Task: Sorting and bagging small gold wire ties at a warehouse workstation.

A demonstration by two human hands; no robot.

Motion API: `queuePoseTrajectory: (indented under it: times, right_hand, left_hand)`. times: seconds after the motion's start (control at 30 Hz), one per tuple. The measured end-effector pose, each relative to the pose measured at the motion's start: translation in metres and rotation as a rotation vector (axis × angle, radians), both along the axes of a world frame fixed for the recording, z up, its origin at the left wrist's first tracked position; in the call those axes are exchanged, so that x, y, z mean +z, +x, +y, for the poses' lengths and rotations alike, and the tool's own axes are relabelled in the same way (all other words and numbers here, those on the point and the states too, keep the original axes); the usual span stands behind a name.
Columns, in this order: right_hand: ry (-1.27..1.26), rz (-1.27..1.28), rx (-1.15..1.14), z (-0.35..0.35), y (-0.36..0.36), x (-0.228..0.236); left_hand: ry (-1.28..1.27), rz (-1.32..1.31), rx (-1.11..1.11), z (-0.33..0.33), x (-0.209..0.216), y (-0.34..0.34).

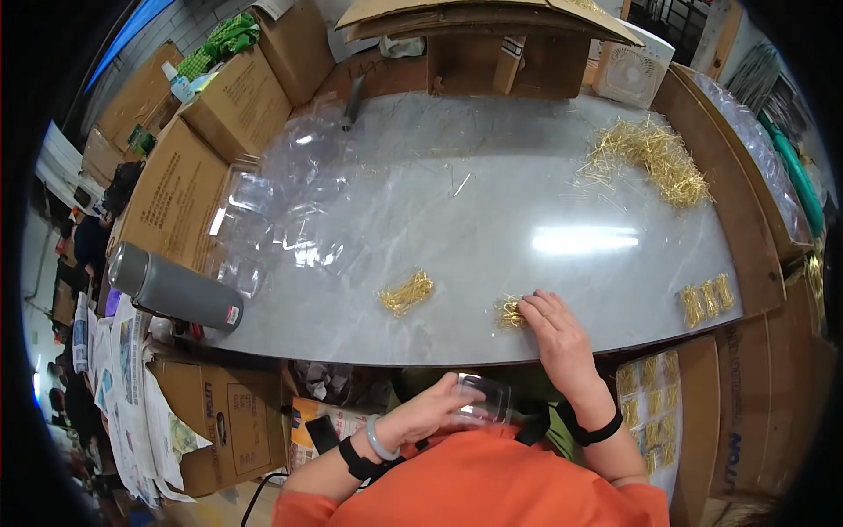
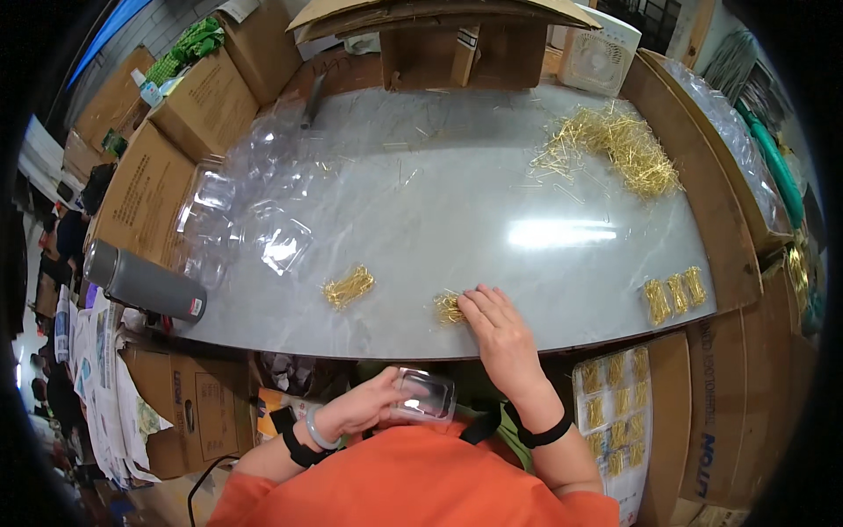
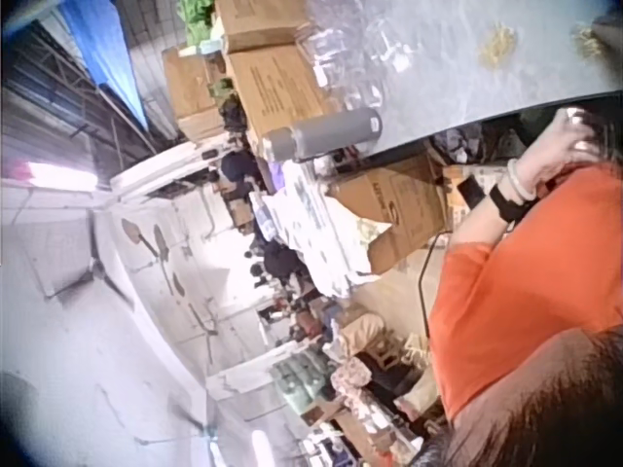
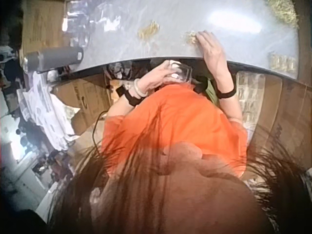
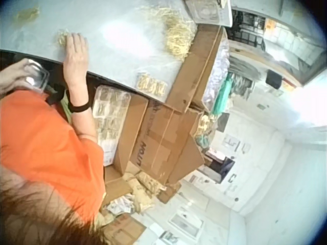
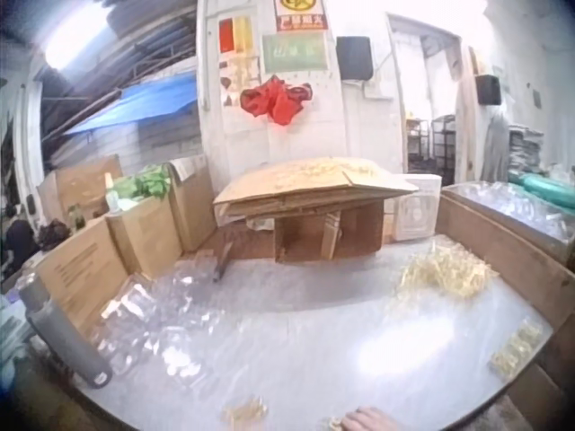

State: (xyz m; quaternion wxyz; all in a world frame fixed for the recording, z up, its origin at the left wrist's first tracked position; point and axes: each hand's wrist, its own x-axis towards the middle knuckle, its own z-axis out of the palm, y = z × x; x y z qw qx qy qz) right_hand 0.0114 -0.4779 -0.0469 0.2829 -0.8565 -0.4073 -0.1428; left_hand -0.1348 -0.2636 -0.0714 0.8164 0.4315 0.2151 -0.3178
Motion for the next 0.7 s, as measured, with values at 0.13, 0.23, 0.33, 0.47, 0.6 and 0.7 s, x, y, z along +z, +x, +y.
queuePoseTrajectory:
  times: [0.13, 0.23, 0.33, 0.47, 0.6, 0.7]
  right_hand:
    - [-0.01, -0.003, 0.043, 0.002, -0.02, -0.001]
    - [-0.02, 0.033, 0.123, 0.002, -0.048, 0.001]
    - [0.023, 0.094, 0.205, -0.002, -0.079, -0.002]
    - [0.079, 0.18, 0.226, -0.008, -0.088, -0.011]
    - [0.238, 0.202, 0.209, -0.003, -0.081, 0.009]
    - [0.326, 0.149, 0.124, 0.006, -0.059, 0.014]
  left_hand:
    - [-0.266, -0.058, 0.224, -0.009, -0.013, 0.003]
    - [-0.439, -0.104, 0.238, -0.009, -0.004, 0.003]
    - [-0.394, -0.141, 0.244, -0.009, -0.005, -0.005]
    - [-0.352, -0.203, 0.164, -0.009, 0.003, -0.018]
    - [-0.128, -0.399, 0.008, -0.007, 0.039, -0.013]
    - [0.014, -0.519, 0.027, -0.006, 0.05, 0.014]
